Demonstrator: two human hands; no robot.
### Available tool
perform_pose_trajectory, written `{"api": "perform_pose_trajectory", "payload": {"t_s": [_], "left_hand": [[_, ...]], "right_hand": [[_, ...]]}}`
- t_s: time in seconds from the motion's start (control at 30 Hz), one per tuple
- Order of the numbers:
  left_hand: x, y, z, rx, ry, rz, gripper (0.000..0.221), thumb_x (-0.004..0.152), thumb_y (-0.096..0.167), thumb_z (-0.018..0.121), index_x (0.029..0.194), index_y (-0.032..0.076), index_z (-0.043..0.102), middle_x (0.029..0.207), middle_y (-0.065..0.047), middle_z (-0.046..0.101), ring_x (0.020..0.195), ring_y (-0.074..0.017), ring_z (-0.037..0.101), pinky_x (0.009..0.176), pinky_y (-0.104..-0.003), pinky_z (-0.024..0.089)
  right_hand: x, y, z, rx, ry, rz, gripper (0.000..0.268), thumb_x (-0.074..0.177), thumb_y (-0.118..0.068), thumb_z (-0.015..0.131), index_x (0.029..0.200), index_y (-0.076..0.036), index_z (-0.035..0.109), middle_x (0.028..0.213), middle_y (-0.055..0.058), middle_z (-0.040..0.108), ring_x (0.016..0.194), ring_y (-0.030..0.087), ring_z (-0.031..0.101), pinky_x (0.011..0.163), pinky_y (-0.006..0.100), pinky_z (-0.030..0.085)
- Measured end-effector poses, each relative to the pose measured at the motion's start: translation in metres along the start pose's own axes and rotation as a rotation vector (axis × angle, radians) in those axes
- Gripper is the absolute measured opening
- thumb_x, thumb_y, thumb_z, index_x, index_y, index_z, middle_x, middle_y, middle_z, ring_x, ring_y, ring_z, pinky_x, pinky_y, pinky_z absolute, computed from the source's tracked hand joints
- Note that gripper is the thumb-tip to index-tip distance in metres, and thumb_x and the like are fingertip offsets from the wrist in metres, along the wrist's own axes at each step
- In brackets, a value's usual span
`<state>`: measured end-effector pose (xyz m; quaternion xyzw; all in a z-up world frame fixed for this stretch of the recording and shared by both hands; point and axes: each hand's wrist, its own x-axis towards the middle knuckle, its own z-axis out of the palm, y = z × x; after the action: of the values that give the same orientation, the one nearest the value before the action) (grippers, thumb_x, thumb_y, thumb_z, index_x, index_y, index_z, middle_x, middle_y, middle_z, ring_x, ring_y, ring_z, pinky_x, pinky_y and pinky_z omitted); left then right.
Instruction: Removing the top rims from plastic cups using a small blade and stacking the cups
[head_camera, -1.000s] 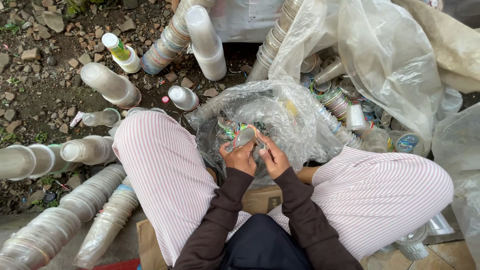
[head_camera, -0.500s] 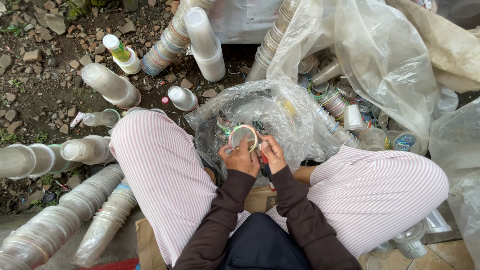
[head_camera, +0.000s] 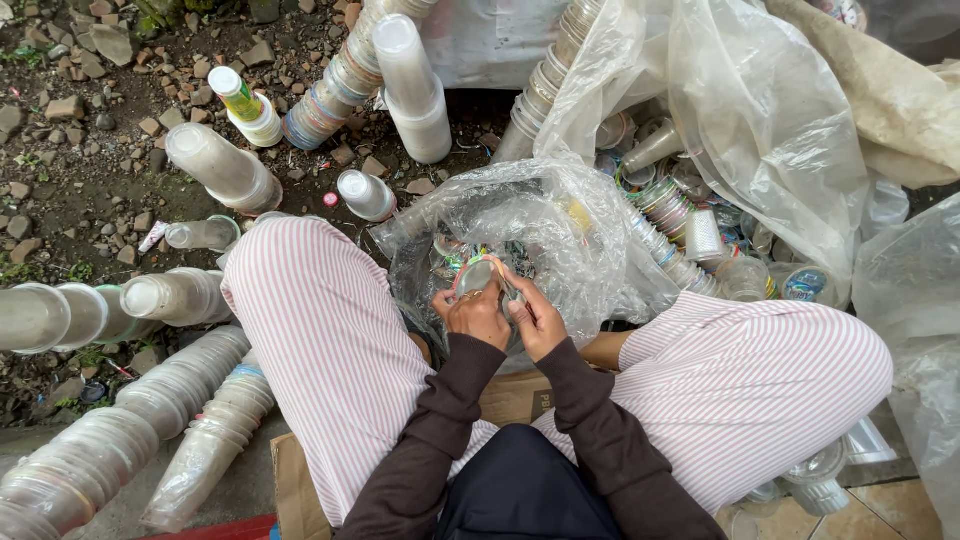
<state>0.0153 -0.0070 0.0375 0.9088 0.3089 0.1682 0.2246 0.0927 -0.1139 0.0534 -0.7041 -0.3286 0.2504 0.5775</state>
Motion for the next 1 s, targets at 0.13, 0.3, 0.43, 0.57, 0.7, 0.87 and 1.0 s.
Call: {"api": "perform_pose_trajectory", "payload": {"t_s": [0.13,0.3,0.43,0.57,0.7,0.87,1.0], "left_hand": [[0.001,0.000,0.001,0.006,0.029,0.037,0.051,0.069,0.004,0.069,0.119,0.012,0.073,0.063,-0.002,0.072,0.061,-0.0183,0.067,0.100,-0.049,0.030],[-0.016,0.010,0.002,0.015,0.029,0.121,0.052,0.069,0.002,0.070,0.119,0.015,0.073,0.064,-0.002,0.071,0.061,-0.0177,0.067,0.098,-0.052,0.032],[-0.013,0.005,0.010,-0.061,0.073,0.054,0.042,0.075,0.007,0.069,0.116,0.014,0.075,0.062,-0.002,0.070,0.062,-0.0199,0.067,0.097,-0.050,0.032],[-0.005,0.002,0.000,-0.105,0.048,-0.053,0.043,0.080,0.005,0.064,0.122,0.011,0.072,0.072,-0.003,0.075,0.071,-0.0191,0.069,0.099,-0.050,0.030],[0.000,0.002,-0.005,-0.153,0.021,-0.096,0.045,0.081,0.000,0.062,0.124,0.008,0.071,0.076,-0.007,0.076,0.075,-0.0222,0.070,0.102,-0.050,0.029],[-0.006,-0.009,0.010,-0.193,-0.029,-0.118,0.041,0.083,0.000,0.062,0.122,0.009,0.072,0.071,-0.006,0.074,0.073,-0.0236,0.070,0.105,-0.052,0.028],[-0.007,-0.013,0.014,-0.236,-0.083,-0.137,0.034,0.084,0.005,0.062,0.111,0.022,0.075,0.069,0.002,0.073,0.070,-0.0200,0.069,0.109,-0.050,0.025]], "right_hand": [[-0.002,0.012,0.003,-0.013,0.029,0.026,0.040,0.104,-0.019,0.053,0.142,-0.008,0.059,0.139,0.015,0.063,0.132,0.029,0.055,0.111,0.046,0.041],[0.014,0.027,-0.004,0.083,0.101,0.070,0.032,0.107,-0.019,0.047,0.134,-0.006,0.060,0.137,0.018,0.064,0.130,0.024,0.053,0.111,0.045,0.040],[0.017,0.032,-0.012,0.308,0.052,0.123,0.039,0.106,-0.017,0.045,0.142,-0.010,0.057,0.061,0.002,0.050,0.051,0.006,0.041,0.050,0.018,0.039],[0.006,0.051,-0.010,0.355,-0.012,0.159,0.048,0.107,-0.030,0.044,0.151,-0.010,0.048,0.094,0.013,0.055,0.054,0.009,0.046,0.051,0.024,0.043],[-0.001,0.018,-0.004,-0.054,-0.026,0.010,0.050,0.104,-0.026,0.052,0.152,-0.013,0.049,0.147,0.010,0.056,0.098,0.012,0.057,0.094,0.036,0.048],[-0.002,-0.007,0.000,-0.160,-0.029,0.065,0.050,0.104,-0.026,0.050,0.153,-0.018,0.048,0.149,0.012,0.056,0.130,0.037,0.055,0.105,0.051,0.045],[0.000,-0.012,-0.001,-0.183,-0.012,0.132,0.047,0.103,-0.028,0.054,0.149,-0.020,0.054,0.143,0.010,0.062,0.128,0.038,0.058,0.105,0.051,0.046]]}}
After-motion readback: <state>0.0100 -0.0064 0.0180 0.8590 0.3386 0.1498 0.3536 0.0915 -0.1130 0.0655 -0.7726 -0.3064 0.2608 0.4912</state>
